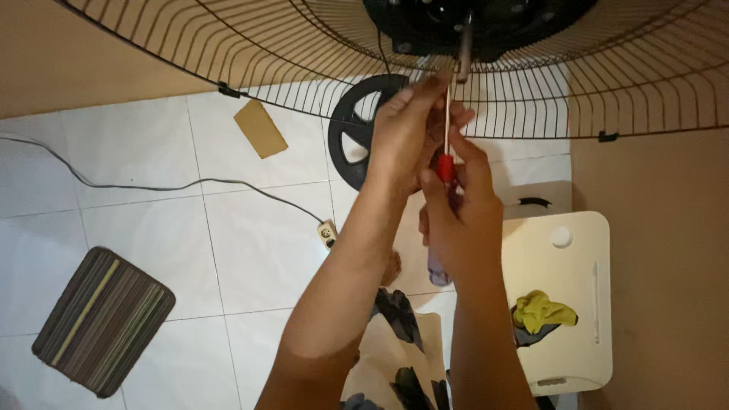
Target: The person reassembles an electric fan by attaching the blue fan blades to the motor hub, securing them with a screwdriver, and then fitting the front protective cage over the blades. The person then plugs the fan into a wall socket and turns it on.
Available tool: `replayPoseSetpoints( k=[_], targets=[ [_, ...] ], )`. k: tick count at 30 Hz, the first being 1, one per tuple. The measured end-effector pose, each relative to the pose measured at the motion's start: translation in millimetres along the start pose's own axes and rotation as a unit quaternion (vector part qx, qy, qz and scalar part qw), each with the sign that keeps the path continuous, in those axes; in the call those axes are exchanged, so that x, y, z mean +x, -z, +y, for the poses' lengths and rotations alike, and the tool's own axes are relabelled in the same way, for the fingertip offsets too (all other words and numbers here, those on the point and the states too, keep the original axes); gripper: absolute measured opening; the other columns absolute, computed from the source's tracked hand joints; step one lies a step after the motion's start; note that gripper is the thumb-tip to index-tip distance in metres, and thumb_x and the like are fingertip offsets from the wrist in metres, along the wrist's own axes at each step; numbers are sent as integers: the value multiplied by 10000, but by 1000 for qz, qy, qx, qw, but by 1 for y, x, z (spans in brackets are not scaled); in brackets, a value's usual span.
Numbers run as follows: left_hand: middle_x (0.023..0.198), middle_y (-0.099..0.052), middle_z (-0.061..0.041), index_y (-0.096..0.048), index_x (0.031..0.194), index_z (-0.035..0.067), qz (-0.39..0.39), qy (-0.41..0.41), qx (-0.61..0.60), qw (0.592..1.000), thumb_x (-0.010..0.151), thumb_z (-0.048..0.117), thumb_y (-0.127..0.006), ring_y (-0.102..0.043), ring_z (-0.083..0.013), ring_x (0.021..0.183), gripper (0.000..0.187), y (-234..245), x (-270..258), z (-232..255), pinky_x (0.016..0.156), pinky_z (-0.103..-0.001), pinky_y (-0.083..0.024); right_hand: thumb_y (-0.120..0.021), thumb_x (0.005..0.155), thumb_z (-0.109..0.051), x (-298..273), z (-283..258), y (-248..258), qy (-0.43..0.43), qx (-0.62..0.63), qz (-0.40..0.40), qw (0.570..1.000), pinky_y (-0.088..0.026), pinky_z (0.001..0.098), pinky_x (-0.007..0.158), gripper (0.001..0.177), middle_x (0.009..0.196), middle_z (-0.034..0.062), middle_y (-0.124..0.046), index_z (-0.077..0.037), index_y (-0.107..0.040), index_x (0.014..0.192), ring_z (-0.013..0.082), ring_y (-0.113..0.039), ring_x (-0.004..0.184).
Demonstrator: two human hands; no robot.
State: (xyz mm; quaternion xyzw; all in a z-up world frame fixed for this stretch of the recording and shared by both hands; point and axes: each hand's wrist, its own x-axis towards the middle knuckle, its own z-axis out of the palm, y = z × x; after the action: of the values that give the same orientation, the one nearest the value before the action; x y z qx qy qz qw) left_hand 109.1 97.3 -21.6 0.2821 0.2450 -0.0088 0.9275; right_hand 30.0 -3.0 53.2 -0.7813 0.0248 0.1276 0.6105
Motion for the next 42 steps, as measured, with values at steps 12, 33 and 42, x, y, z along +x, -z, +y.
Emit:
replayPoseSetpoints(
  k=[12,33,42],
  targets=[
    [826,-617,-78,-692,957,-27,-6,-59,-13,998,935,192,-764,-675,-184,724,232,-9,10,10,731,-315,-650,-640,1055,-129,16,4,-6,94,-24,16,995,-469,242,473,477,817,21,-640,-92,-467,1498,64,-555,529],
    [844,-549,-71,-591,1429,-42,-76,120,149,979,1075,374,-454,-737,-89,772,563,12,-45,30,616,-233,-613,-605,1027,-262,32,20,-3,-51,399,-75,912,-388,259,351,289,831,73,-647,-83,-511,1232,105,-504,443],
    [1334,-695,-286,-576,1436,-112,-132,49,171,975,1074,267,-566,-769,-246,1008,524,0,-31,31,770,-341,-640,-685,1055,-313,46,43,14,-98,398,-166,897,-476,273,465,326,764,96,-607,-18,-548,1071,142,-569,519]
  ],
)
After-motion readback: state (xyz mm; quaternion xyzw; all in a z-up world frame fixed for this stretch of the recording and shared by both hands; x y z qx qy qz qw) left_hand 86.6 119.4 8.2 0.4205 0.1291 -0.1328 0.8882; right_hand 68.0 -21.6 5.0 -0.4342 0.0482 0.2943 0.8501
